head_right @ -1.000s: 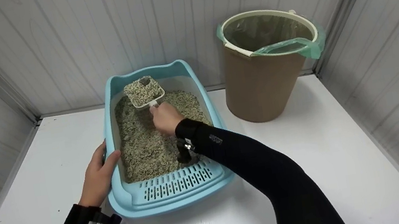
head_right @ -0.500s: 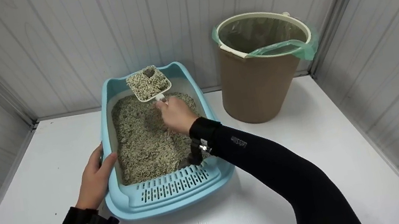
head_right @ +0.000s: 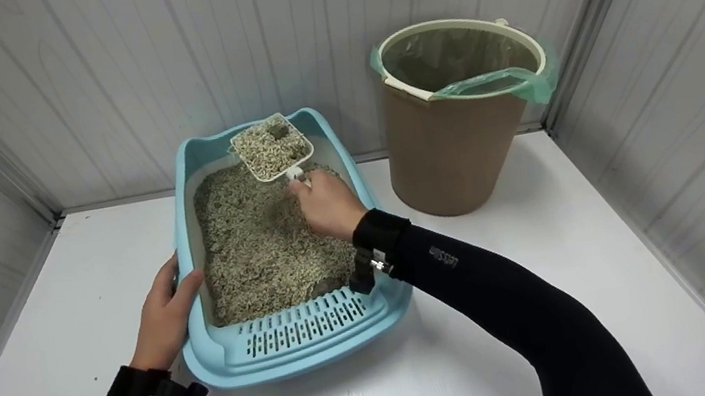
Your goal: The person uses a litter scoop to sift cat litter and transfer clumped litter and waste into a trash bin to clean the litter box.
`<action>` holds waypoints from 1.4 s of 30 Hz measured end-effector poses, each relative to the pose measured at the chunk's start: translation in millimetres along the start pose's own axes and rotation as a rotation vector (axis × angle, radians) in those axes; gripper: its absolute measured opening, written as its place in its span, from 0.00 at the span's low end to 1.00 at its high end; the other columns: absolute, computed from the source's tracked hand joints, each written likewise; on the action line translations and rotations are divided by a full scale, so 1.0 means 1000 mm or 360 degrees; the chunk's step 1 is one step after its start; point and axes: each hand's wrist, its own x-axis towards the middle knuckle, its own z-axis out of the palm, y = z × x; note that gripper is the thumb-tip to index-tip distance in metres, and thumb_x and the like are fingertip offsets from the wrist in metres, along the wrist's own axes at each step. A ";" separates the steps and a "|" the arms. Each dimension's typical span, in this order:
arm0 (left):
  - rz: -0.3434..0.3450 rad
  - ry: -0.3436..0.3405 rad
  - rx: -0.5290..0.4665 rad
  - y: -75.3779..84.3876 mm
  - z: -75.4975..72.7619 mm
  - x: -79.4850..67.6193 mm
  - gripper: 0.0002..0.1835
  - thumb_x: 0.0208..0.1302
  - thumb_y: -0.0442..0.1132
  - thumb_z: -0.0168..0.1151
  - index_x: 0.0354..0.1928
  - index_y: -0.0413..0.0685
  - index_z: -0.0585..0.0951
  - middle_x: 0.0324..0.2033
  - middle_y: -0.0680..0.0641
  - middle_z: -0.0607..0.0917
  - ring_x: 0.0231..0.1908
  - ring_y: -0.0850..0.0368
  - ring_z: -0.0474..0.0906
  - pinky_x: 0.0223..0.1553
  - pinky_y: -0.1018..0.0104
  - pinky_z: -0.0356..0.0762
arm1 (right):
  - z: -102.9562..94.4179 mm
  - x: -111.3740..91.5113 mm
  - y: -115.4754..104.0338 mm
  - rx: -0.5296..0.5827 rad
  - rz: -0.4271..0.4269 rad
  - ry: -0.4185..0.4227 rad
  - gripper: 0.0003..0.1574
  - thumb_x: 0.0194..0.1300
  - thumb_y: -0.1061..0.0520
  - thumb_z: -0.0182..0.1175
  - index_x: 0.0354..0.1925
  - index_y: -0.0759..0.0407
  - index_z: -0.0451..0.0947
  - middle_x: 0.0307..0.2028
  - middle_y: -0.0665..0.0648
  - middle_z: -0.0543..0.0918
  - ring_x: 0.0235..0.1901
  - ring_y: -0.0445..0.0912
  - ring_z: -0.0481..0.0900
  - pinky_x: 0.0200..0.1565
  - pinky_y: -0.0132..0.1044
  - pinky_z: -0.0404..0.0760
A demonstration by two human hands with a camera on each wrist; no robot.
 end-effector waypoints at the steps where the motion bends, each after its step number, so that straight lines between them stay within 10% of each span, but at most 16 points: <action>1: 0.0002 -0.0002 -0.0003 0.000 0.000 0.000 0.51 0.81 0.72 0.56 0.92 0.57 0.51 0.87 0.38 0.59 0.82 0.36 0.63 0.80 0.40 0.63 | -0.001 -0.001 0.001 -0.0018 -0.0005 0.0008 0.20 0.94 0.44 0.46 0.49 0.58 0.72 0.22 0.50 0.60 0.19 0.44 0.57 0.29 0.42 0.61; 34: -0.0003 -0.0015 -0.0022 0.000 -0.003 0.000 0.50 0.81 0.73 0.56 0.92 0.60 0.52 0.87 0.39 0.59 0.82 0.37 0.63 0.80 0.41 0.63 | -0.011 0.000 0.008 -0.0027 -0.0013 0.0069 0.21 0.92 0.45 0.51 0.37 0.53 0.70 0.20 0.47 0.62 0.17 0.41 0.61 0.26 0.37 0.66; 42: 0.0001 0.0019 0.0024 -0.005 -0.005 0.000 0.50 0.81 0.72 0.55 0.92 0.57 0.51 0.88 0.40 0.58 0.83 0.36 0.60 0.81 0.41 0.61 | -0.004 0.001 0.005 0.0228 0.0021 -0.0018 0.21 0.93 0.47 0.51 0.38 0.54 0.68 0.21 0.48 0.62 0.18 0.42 0.56 0.24 0.38 0.60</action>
